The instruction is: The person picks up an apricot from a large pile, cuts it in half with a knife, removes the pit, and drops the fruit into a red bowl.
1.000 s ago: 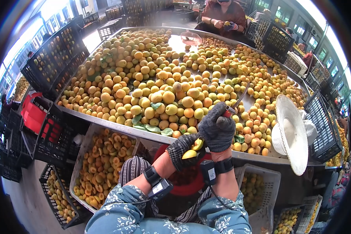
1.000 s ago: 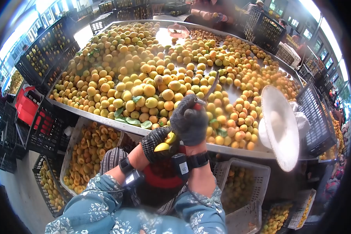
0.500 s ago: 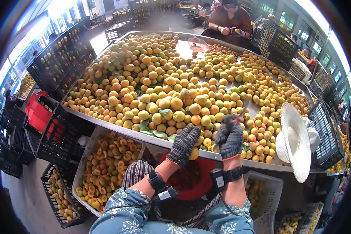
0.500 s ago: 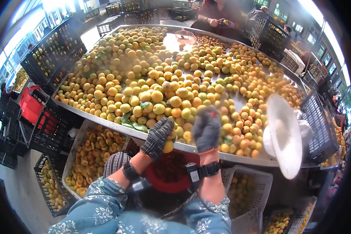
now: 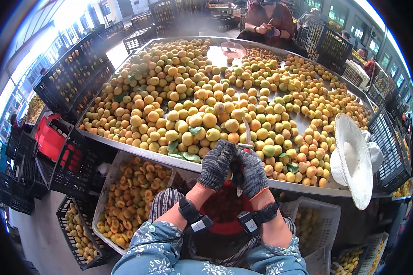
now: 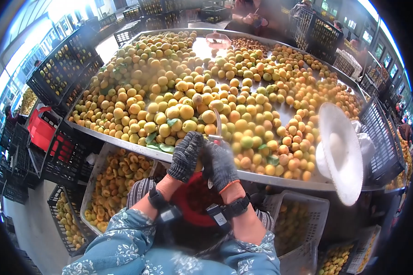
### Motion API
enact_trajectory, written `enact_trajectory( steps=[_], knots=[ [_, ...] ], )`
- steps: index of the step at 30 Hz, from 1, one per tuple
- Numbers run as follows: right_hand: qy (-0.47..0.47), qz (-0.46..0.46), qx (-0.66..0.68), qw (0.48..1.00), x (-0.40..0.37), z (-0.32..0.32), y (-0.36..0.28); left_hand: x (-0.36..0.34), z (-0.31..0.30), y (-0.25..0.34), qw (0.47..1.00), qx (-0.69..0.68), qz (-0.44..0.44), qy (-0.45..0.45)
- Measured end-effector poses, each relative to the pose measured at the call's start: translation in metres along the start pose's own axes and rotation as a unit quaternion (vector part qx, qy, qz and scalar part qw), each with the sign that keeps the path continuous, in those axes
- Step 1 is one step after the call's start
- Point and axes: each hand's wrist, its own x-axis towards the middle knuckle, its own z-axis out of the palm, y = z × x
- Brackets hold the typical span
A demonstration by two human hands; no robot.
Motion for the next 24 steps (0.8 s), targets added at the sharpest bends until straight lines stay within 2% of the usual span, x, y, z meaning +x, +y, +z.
enact_trajectory(
  steps=[2, 3, 4, 5, 6, 7, 8, 10, 11, 12, 13, 14, 15, 16, 17, 18, 19, 20, 21, 22, 23, 24],
  knots=[
    [-0.034, 0.098, 0.226, 0.969, -0.005, 0.015, 0.02, 0.007, -0.006, 0.006, 0.999, -0.017, -0.026, -0.011],
    [-0.031, 0.178, 0.422, 0.888, -0.011, 0.025, 0.035, 0.01, -0.01, 0.012, 0.998, -0.034, -0.051, -0.02],
    [-0.03, 0.182, 0.423, 0.887, -0.008, 0.023, 0.031, 0.013, -0.013, 0.018, 0.998, -0.034, -0.052, -0.023],
    [-0.025, 0.106, 0.302, 0.947, -0.005, 0.022, 0.028, 0.017, -0.014, 0.024, 0.972, -0.146, -0.177, -0.044],
    [-0.019, 0.029, 0.174, 0.984, -0.004, 0.019, 0.024, 0.019, -0.016, 0.029, 0.919, -0.253, -0.297, -0.063],
    [-0.035, 0.021, 0.107, 0.993, -0.004, 0.013, 0.019, 0.02, -0.019, 0.032, 0.944, -0.227, -0.239, -0.033],
    [-0.035, 0.025, 0.109, 0.993, -0.006, 0.014, 0.019, 0.019, -0.017, 0.032, 0.943, -0.227, -0.24, -0.037],
    [-0.005, 0.08, 0.246, 0.966, -0.007, 0.013, 0.014, 0.017, -0.013, 0.029, 0.932, -0.253, -0.256, -0.04],
    [-0.006, 0.082, 0.247, 0.966, -0.005, 0.01, 0.009, 0.016, -0.013, 0.029, 0.908, -0.294, -0.294, -0.059],
    [0.009, 0.211, 0.356, 0.91, -0.004, 0.004, 0.002, 0.008, -0.004, 0.019, 0.908, -0.293, -0.295, -0.06],
    [0.024, 0.333, 0.454, 0.826, 0.001, -0.005, -0.013, -0.007, 0.012, 0.0, 0.95, -0.204, -0.227, -0.067],
    [0.039, 0.444, 0.537, 0.717, 0.006, -0.012, -0.025, -0.006, 0.014, -0.005, 0.979, -0.112, -0.156, -0.073],
    [0.062, 0.416, 0.542, 0.728, 0.01, -0.014, -0.034, -0.01, 0.014, -0.006, 0.962, -0.144, -0.208, -0.102],
    [0.062, 0.416, 0.542, 0.728, 0.009, -0.017, -0.034, -0.006, 0.012, -0.005, 0.962, -0.144, -0.208, -0.101],
    [0.03, 0.387, 0.555, 0.736, 0.006, -0.022, -0.03, -0.001, 0.011, -0.006, 0.875, -0.309, -0.359, -0.1],
    [-0.004, 0.357, 0.567, 0.742, 0.004, -0.028, -0.025, 0.004, 0.009, -0.006, 0.738, -0.456, -0.489, -0.092],
    [-0.046, 0.332, 0.585, 0.738, 0.005, -0.04, -0.022, 0.019, -0.009, 0.007, 0.547, -0.613, -0.569, -0.022],
    [-0.029, 0.316, 0.624, 0.714, 0.002, -0.037, -0.013, 0.021, -0.011, 0.007, 0.548, -0.614, -0.568, -0.02],
    [-0.003, 0.246, 0.516, 0.82, -0.003, -0.028, -0.003, 0.023, -0.012, 0.005, 0.441, -0.694, -0.569, -0.019],
    [0.022, 0.169, 0.396, 0.902, -0.002, -0.024, -0.001, 0.025, -0.015, 0.004, 0.327, -0.761, -0.56, -0.017],
    [0.017, 0.167, 0.399, 0.901, -0.003, -0.026, 0.002, 0.024, -0.02, 0.003, 0.33, -0.76, -0.56, -0.011],
    [-0.008, 0.236, 0.515, 0.824, -0.005, -0.03, 0.005, 0.023, -0.025, 0.002, 0.611, -0.644, -0.459, -0.024]
  ],
)
